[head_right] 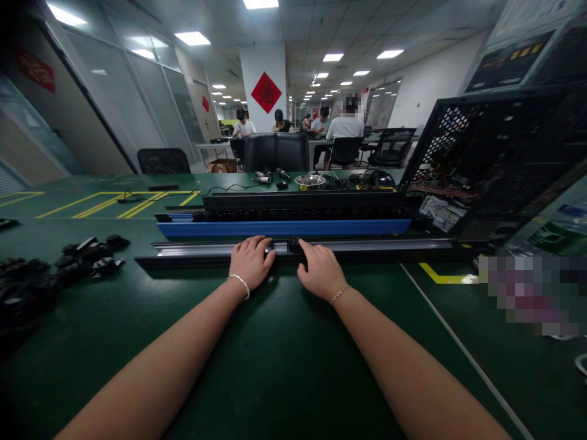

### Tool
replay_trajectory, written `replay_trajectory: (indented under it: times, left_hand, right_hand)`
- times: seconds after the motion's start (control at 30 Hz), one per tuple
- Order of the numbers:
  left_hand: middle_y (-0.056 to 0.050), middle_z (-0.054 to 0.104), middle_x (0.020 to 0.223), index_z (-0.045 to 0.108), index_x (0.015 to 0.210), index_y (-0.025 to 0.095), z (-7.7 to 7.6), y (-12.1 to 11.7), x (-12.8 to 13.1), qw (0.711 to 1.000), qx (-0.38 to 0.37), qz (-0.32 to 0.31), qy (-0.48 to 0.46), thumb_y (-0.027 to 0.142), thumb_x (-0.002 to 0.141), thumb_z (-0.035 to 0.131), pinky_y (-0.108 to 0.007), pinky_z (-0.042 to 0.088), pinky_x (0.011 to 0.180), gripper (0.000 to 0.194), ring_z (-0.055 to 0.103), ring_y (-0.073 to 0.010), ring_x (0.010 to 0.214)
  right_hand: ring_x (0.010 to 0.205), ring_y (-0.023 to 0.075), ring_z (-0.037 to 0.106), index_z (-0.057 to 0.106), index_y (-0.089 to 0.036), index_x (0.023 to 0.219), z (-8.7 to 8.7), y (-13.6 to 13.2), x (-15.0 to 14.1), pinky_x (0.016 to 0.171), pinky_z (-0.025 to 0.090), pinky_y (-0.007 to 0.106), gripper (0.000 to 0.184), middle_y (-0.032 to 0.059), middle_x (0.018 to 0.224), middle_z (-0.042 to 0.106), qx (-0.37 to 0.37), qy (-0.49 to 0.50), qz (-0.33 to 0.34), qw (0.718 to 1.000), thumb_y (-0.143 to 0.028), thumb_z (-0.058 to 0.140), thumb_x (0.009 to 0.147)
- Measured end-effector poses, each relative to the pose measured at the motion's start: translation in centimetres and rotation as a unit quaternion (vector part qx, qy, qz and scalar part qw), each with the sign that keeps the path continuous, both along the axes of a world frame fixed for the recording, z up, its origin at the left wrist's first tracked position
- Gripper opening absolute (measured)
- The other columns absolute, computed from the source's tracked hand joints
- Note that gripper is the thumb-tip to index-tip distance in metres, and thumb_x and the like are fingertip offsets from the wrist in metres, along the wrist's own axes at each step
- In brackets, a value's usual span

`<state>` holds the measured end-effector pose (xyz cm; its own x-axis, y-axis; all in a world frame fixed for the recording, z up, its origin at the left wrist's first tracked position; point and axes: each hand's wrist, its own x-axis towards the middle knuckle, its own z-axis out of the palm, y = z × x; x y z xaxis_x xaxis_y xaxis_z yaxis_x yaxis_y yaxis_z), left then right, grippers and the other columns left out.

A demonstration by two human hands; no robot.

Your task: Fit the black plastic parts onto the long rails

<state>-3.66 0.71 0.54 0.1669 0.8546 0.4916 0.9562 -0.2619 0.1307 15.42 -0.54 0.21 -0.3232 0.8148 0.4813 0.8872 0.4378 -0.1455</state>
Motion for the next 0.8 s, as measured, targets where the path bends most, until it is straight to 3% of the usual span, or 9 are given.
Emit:
replay_trajectory:
  times: [0.57,0.8]
  left_hand:
    - [-0.005,0.056,0.127,0.055,0.119,0.026,-0.2,0.1,0.0,1.0,0.001,-0.003,-0.012,0.043,0.089,0.037,-0.039,0.03,0.101,0.04,0.045,-0.0219,0.12]
    - [-0.006,0.057,0.125,0.054,0.12,0.023,-0.2,0.2,0.1,1.0,0.009,0.001,-0.029,0.043,0.088,0.039,-0.04,0.03,0.101,0.041,0.047,-0.0221,0.119]
  right_hand:
    - [0.12,0.0241,0.043,0.037,-0.007,0.133,-0.1,-0.6,-1.8,0.106,0.022,0.041,0.062,0.0139,0.129,0.053,-0.032,-0.006,0.014,0.999,-0.024,0.047,0.075]
    - [0.115,0.0237,0.045,0.04,-0.011,0.132,0.5,-0.6,-2.4,0.098,0.028,0.038,0.059,0.0122,0.125,0.056,-0.059,-0.021,0.007,0.998,-0.024,0.048,0.075]
